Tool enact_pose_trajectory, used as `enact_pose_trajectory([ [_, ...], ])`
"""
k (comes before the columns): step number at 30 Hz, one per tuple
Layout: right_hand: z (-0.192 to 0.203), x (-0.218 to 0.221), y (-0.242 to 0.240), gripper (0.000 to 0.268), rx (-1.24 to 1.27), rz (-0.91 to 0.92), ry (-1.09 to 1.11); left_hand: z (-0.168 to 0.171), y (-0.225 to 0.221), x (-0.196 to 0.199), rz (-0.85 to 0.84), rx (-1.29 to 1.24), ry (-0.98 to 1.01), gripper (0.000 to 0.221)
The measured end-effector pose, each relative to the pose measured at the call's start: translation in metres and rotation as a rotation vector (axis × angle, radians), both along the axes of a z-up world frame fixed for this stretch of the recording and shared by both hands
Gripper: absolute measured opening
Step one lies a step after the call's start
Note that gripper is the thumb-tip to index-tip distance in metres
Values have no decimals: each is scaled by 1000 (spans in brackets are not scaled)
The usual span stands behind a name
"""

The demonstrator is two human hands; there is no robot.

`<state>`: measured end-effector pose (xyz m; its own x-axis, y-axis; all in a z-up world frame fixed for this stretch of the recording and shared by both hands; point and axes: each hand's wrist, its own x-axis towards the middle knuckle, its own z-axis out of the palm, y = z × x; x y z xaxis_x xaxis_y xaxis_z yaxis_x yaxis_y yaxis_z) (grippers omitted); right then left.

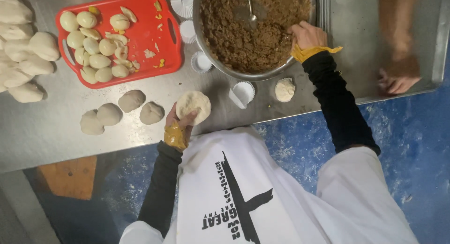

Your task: Stuffing dough with meat filling and peeled eggs, then shaping into buns.

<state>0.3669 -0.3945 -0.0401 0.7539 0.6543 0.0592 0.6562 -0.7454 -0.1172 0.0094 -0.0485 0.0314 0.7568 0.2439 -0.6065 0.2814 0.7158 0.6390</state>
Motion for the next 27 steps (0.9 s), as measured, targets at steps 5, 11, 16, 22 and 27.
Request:
enact_pose_trajectory([
  [5, 31, -23, 9, 21, 78, -1, 41, 1, 2, 3, -13, -16, -11, 59],
  [11, 51, -43, 18, 22, 135, -14, 194, 0, 0, 15, -42, -34, -47, 63],
  [16, 29, -50, 23, 25, 119, 34, 37, -4, -14, 48, -163, -70, -151, 65],
  [22, 38, -62, 34, 17, 3, 8, -95, -37, -28, 91, -371, -4, -168, 66],
  [27, 41, -66, 37, 20, 55, -118, 208, -78, -34, 103, -436, 100, -116, 66],
])
